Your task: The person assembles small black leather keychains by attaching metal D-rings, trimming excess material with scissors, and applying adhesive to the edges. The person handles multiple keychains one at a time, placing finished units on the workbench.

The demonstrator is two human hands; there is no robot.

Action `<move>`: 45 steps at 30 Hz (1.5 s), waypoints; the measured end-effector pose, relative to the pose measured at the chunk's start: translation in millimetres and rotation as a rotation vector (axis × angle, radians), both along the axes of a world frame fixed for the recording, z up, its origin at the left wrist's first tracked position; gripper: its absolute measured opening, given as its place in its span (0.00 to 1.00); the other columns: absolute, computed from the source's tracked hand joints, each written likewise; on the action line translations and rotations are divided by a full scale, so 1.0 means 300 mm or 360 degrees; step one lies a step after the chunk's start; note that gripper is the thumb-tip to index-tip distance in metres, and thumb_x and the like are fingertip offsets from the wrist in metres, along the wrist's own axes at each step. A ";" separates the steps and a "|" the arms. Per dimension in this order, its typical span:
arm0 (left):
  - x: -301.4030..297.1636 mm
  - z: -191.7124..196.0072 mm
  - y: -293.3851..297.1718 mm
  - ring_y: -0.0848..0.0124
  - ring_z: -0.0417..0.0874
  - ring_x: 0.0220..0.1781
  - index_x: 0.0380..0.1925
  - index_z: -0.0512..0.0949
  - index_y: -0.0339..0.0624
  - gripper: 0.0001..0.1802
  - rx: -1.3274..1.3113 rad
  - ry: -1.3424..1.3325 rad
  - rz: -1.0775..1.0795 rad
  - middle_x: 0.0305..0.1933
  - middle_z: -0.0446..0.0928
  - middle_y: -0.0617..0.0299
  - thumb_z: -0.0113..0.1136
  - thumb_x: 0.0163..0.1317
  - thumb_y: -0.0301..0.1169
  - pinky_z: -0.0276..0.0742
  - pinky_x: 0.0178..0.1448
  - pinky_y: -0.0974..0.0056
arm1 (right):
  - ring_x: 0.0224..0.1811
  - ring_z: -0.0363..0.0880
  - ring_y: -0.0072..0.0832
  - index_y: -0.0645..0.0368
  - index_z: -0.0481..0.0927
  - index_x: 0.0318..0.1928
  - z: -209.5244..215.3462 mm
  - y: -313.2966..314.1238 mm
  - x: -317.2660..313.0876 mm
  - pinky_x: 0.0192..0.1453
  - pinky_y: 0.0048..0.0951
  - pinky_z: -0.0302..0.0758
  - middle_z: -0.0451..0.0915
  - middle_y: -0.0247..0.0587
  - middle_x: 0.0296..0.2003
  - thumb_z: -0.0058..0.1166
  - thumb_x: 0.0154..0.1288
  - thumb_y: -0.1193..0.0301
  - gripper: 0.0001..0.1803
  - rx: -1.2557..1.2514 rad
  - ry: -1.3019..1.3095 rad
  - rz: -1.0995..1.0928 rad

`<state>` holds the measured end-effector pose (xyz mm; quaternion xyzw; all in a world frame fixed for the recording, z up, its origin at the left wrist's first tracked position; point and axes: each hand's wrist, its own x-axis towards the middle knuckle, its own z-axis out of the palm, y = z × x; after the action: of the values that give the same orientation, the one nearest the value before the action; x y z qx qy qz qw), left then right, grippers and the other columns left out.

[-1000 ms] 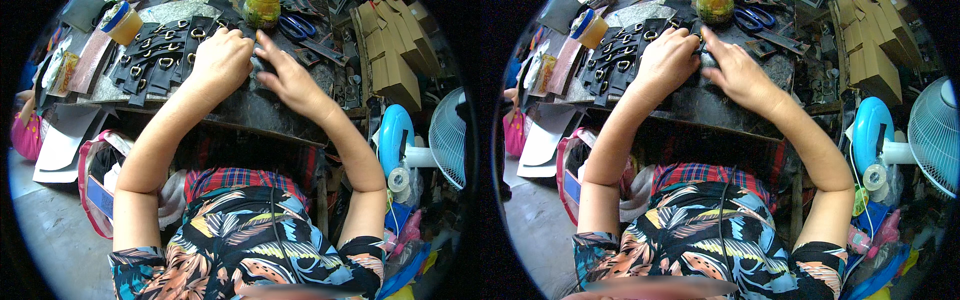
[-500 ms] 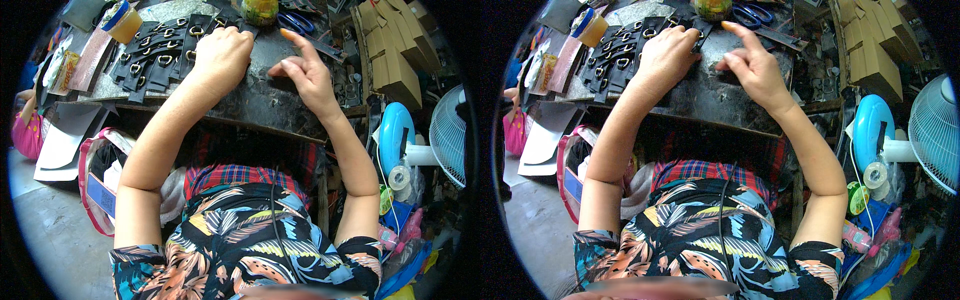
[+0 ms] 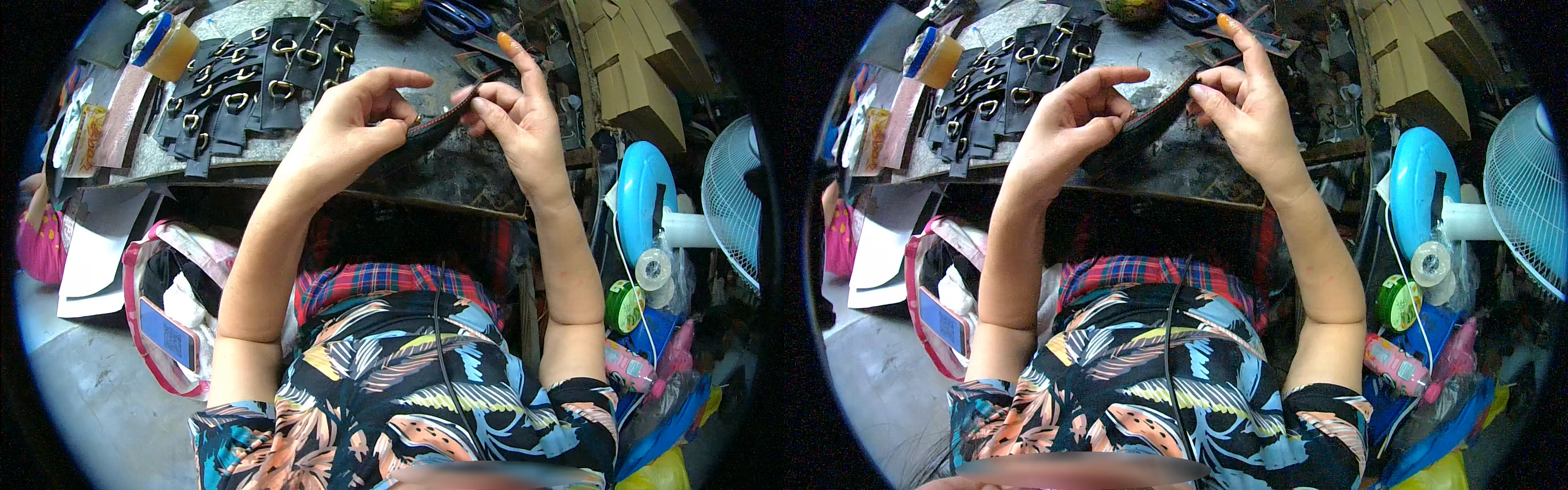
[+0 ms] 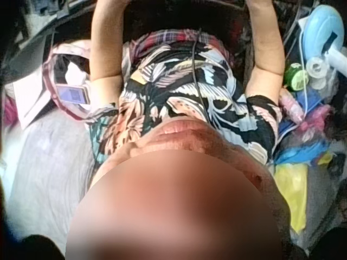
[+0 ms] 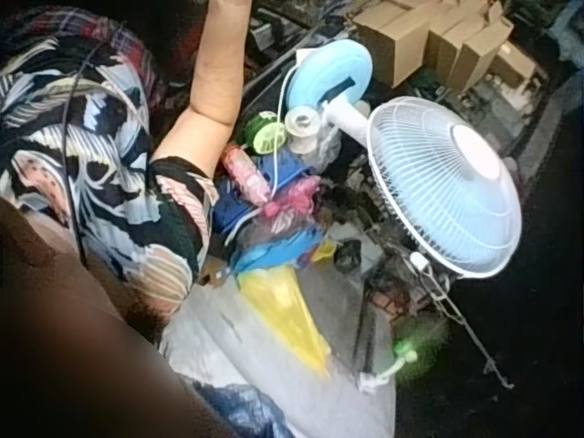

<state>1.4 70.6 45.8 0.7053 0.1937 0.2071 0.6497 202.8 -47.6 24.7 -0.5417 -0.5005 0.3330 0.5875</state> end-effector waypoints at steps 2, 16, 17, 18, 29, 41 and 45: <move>0.004 -0.012 -0.014 0.78 0.78 0.43 0.62 0.74 0.33 0.25 -0.0092 -0.0034 -0.0032 0.42 0.80 0.64 0.59 0.63 0.25 0.73 0.50 0.73 | 0.32 0.78 0.15 0.58 0.55 0.75 0.010 -0.009 -0.007 0.35 0.15 0.73 0.82 0.35 0.36 0.58 0.70 0.77 0.37 0.0077 0.0120 -0.0081; 0.038 0.022 -0.079 0.79 0.79 0.36 0.48 0.81 0.29 0.16 0.0362 0.0298 -0.0090 0.37 0.83 0.66 0.63 0.69 0.34 0.76 0.42 0.72 | 0.35 0.78 0.16 0.58 0.58 0.74 0.070 -0.098 -0.063 0.39 0.16 0.73 0.83 0.37 0.40 0.57 0.68 0.79 0.37 0.0122 0.0154 -0.0063; 0.044 0.013 -0.076 0.79 0.79 0.35 0.47 0.81 0.30 0.16 0.0157 0.0258 -0.0079 0.36 0.83 0.66 0.62 0.69 0.34 0.76 0.41 0.72 | 0.37 0.78 0.16 0.58 0.58 0.75 0.071 -0.102 -0.064 0.40 0.16 0.73 0.83 0.38 0.42 0.56 0.68 0.79 0.37 0.0155 0.0174 -0.0031; 0.046 0.003 -0.077 0.79 0.80 0.35 0.46 0.82 0.30 0.15 -0.0012 0.0189 -0.0074 0.36 0.83 0.66 0.62 0.69 0.34 0.76 0.41 0.72 | 0.39 0.78 0.17 0.59 0.59 0.74 0.071 -0.107 -0.065 0.44 0.18 0.74 0.82 0.38 0.42 0.56 0.68 0.79 0.36 0.0166 0.0091 -0.0084; 0.049 -0.043 -0.079 0.81 0.81 0.39 0.50 0.81 0.30 0.17 -0.0352 -0.0019 -0.0039 0.40 0.83 0.64 0.62 0.70 0.34 0.77 0.44 0.74 | 0.45 0.76 0.19 0.63 0.77 0.63 0.066 -0.163 -0.069 0.52 0.20 0.72 0.79 0.36 0.45 0.55 0.71 0.73 0.22 -0.0103 -0.0049 -0.0061; 0.039 -0.041 -0.077 0.81 0.82 0.41 0.55 0.79 0.30 0.19 -0.0503 -0.0200 -0.0077 0.43 0.84 0.63 0.61 0.70 0.33 0.78 0.46 0.75 | 0.39 0.73 0.18 0.65 0.74 0.66 0.065 -0.176 -0.080 0.46 0.19 0.71 0.77 0.36 0.45 0.53 0.73 0.71 0.24 -0.0097 -0.0228 -0.0017; 0.041 -0.042 -0.081 0.81 0.82 0.41 0.54 0.80 0.31 0.19 -0.0434 -0.0135 -0.0117 0.43 0.84 0.64 0.61 0.70 0.33 0.78 0.47 0.75 | 0.41 0.77 0.24 0.67 0.78 0.61 0.048 -0.162 -0.077 0.47 0.23 0.74 0.78 0.39 0.40 0.56 0.71 0.73 0.20 -0.0007 -0.0298 -0.0079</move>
<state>13.6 46.4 33.2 0.6077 0.1663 0.1845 0.7543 179.6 -96.1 39.0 -0.5838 -0.5390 0.2674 0.5451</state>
